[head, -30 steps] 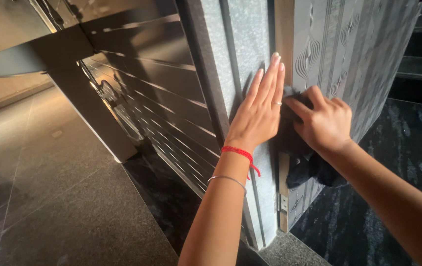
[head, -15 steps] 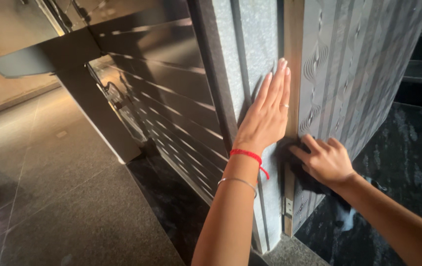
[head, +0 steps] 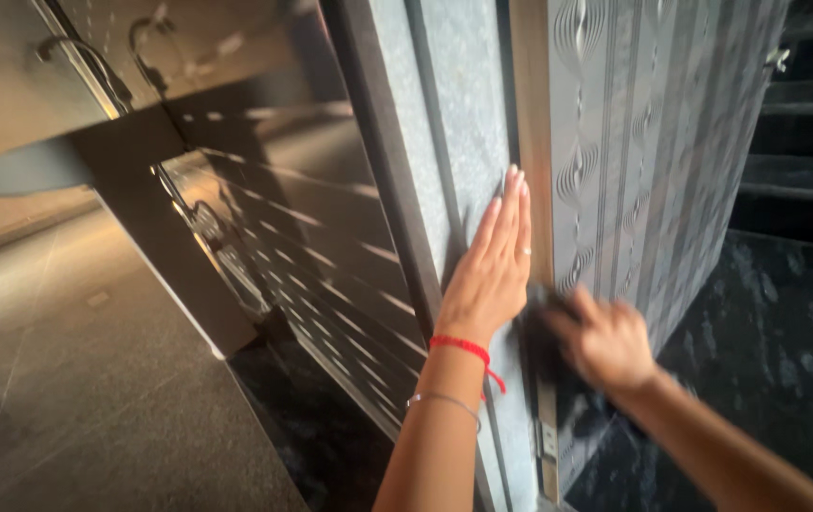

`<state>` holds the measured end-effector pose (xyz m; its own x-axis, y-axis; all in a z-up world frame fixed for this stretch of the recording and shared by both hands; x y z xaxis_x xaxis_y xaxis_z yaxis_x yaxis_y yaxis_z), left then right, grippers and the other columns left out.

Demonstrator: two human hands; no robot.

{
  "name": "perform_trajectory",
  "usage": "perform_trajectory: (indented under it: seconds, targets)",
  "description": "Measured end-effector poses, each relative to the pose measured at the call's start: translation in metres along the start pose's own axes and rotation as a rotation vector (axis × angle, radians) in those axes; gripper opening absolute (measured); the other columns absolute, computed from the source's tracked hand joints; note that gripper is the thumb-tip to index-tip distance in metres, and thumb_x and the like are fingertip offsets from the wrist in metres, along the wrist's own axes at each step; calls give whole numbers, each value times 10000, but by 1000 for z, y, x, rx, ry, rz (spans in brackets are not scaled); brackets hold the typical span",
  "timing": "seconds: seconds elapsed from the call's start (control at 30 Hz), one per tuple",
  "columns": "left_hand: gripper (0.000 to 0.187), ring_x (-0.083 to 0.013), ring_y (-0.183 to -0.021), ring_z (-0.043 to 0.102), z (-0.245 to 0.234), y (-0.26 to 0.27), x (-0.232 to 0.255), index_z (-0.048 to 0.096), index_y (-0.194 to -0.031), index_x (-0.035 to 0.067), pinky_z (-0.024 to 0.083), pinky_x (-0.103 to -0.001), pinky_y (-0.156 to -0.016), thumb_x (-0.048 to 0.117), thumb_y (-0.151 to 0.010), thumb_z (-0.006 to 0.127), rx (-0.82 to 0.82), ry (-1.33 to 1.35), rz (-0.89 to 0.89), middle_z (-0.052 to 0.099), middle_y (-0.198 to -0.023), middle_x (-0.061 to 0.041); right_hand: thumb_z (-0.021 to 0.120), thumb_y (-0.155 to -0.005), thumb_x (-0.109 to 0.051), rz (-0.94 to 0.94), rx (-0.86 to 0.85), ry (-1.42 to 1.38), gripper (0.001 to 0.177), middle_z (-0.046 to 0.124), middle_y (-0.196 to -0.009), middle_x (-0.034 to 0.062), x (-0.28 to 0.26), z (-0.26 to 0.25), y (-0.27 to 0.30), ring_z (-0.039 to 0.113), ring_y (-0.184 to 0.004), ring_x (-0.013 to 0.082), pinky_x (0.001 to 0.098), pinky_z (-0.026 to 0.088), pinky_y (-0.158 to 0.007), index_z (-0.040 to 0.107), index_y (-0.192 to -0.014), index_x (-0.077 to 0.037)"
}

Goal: The person wipes the vertical edge and surface of a dark patterned door using a dark cloth. The person moves the cloth up and down along the door frame and then across the door surface.

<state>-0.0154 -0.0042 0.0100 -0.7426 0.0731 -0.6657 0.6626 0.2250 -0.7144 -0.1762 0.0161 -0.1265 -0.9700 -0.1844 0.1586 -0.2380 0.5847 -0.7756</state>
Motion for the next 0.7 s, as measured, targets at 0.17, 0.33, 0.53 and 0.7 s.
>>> perform_trajectory:
  seconds: [0.17, 0.33, 0.53, 0.7]
  targets:
    - [642, -236, -1574, 238, -3, -1, -1, 336, -1569, -78, 95, -381, -1282, 250, -1017, 342, -12, -56, 10, 344, -1661, -188, 681, -728, -235, -99, -195, 46, 517, 619, -1226, 70, -5, 53, 65, 658, -716, 216, 393, 514, -671, 722, -1236, -322]
    - [645, -225, -1571, 248, -5, 0, -2, 327, -1580, -50, 93, -383, -1279, 257, -1013, 346, 10, -80, -14, 349, -1658, -182, 746, -619, -259, -116, -75, 53, 566, 627, -1199, 60, 4, 29, 30, 674, -748, 215, 407, 509, -706, 732, -1182, -313]
    - [651, -225, -1574, 250, -2, 1, 0, 316, -1585, -54, 98, -373, -1287, 291, -1034, 351, -5, -42, -20, 345, -1663, -181, 856, -589, -224, 125, 54, 36, 590, 623, -1089, -17, 11, -48, -59, 657, -758, 195, 365, 495, -697, 728, -1158, -313]
    - [652, -234, -1570, 251, -2, 0, 1, 321, -1580, -57, 109, -377, -1281, 266, -1015, 354, -22, -27, -12, 347, -1659, -188, 858, -566, -180, 129, 142, 2, 622, 628, -1074, 5, 4, -56, -64, 637, -720, 230, 363, 524, -664, 732, -1164, -297]
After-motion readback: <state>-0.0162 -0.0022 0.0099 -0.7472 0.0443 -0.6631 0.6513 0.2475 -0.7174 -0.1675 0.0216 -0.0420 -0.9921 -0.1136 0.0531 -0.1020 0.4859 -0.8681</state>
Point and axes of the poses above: each hand's wrist, its own y-axis away from the middle knuckle, its own z-axis out of the palm, x = y × z, the point moved 2 cm from there along -y, towards the middle knuckle
